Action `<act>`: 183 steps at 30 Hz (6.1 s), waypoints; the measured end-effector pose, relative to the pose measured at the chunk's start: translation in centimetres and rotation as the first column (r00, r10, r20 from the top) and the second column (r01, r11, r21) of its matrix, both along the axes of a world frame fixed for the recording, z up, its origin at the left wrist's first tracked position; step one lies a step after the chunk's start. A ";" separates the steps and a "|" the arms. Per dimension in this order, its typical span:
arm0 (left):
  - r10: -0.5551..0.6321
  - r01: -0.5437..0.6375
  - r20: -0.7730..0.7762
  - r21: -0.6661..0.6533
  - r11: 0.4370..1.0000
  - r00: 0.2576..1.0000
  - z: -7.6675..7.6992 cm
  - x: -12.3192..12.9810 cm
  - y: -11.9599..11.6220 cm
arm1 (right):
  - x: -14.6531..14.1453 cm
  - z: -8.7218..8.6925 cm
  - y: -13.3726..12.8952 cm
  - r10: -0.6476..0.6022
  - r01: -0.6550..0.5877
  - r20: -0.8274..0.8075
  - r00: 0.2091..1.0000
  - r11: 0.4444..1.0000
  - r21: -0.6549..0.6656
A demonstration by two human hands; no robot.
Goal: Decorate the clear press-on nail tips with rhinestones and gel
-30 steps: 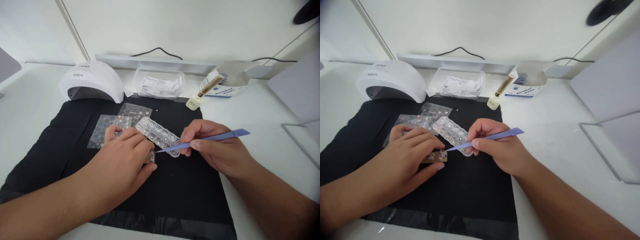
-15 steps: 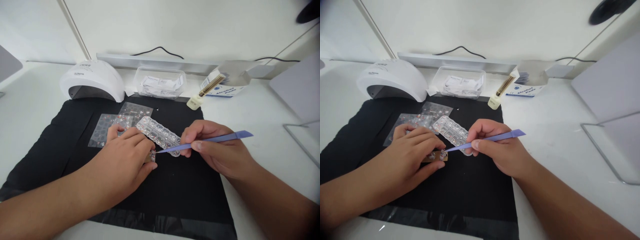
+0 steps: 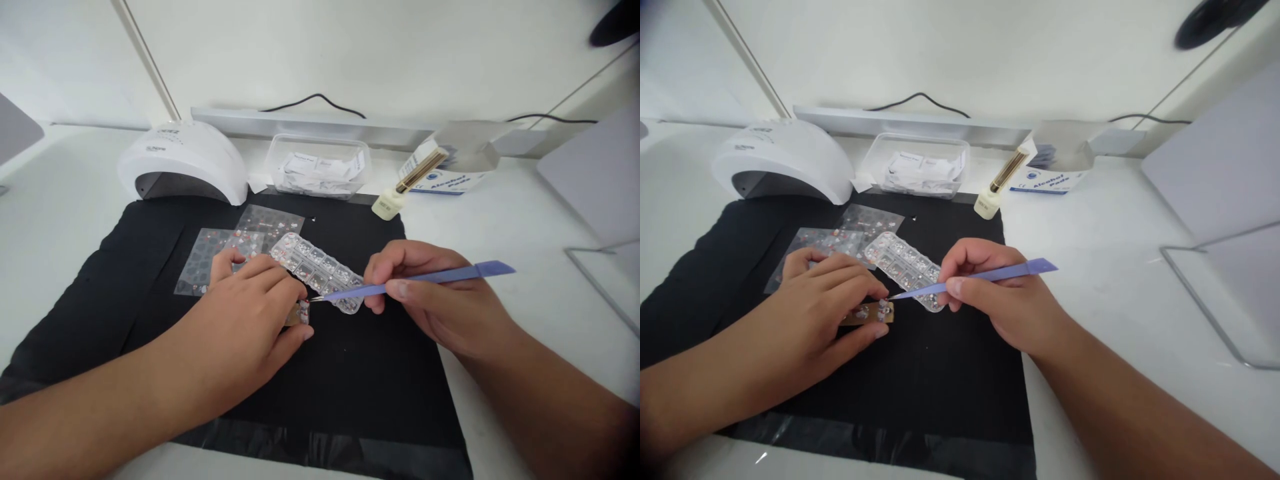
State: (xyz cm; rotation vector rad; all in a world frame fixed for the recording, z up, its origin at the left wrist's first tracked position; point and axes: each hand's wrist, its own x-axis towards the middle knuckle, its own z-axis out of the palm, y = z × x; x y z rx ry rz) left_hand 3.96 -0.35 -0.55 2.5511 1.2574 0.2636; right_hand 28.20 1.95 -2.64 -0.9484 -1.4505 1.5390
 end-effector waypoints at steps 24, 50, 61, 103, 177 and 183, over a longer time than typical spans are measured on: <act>-0.011 0.011 0.010 0.013 1.000 1.000 0.1 0.0 -0.2 | -0.7 -0.5 -0.1 0.011 -0.014 -0.072 0.997 0.999 -0.035; 0.004 -0.004 0.002 -0.005 1.000 1.000 0.0 0.1 0.0 | -0.5 -0.6 -0.3 -0.017 0.013 -0.147 0.989 0.999 -0.029; 0.005 -0.006 0.012 0.019 1.000 1.000 0.3 -0.2 -0.1 | -0.6 -0.4 -0.1 -0.007 0.004 -0.072 0.997 0.999 -0.038; -0.041 0.042 -0.012 0.100 0.994 0.999 0.3 -0.7 -0.6 | -0.7 -0.6 0.1 -0.006 0.004 -0.047 0.999 0.999 -0.035; -0.023 0.027 -0.022 0.158 0.987 0.999 0.3 0.1 -0.6 | 0.1 -1.1 1.3 -0.112 0.142 -0.242 0.964 0.984 0.110; -0.018 0.023 -0.036 0.164 0.986 0.999 0.6 0.3 -0.5 | 0.2 -1.0 1.4 -0.122 0.156 -0.250 0.961 0.980 0.121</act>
